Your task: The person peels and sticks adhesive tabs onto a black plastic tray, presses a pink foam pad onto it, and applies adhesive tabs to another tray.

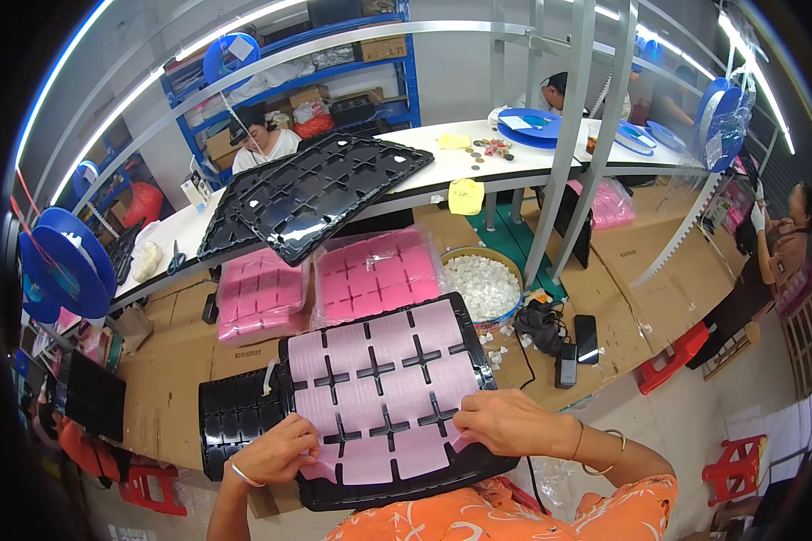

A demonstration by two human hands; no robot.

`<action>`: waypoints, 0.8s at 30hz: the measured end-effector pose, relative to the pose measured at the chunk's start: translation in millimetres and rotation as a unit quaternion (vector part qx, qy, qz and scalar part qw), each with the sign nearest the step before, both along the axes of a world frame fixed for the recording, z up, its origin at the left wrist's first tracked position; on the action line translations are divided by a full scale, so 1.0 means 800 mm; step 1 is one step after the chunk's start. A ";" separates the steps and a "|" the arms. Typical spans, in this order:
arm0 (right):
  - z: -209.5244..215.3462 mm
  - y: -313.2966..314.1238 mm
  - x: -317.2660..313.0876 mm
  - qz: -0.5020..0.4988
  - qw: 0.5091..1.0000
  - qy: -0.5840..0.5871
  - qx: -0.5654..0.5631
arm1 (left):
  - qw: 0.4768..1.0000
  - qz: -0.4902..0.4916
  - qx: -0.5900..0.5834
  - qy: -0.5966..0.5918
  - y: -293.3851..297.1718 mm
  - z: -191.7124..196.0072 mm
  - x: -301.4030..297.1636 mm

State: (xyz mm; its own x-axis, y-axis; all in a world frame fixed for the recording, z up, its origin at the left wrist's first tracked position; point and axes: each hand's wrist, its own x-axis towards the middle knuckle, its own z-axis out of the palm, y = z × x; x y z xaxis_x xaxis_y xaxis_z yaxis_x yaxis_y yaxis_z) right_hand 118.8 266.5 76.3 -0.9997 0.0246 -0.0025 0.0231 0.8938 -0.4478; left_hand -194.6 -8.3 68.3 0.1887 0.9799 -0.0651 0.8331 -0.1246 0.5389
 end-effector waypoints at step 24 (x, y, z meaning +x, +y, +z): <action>-0.137 0.059 -0.111 -0.140 0.964 0.151 0.167 | 0.934 0.257 0.112 0.223 0.060 -0.143 -0.038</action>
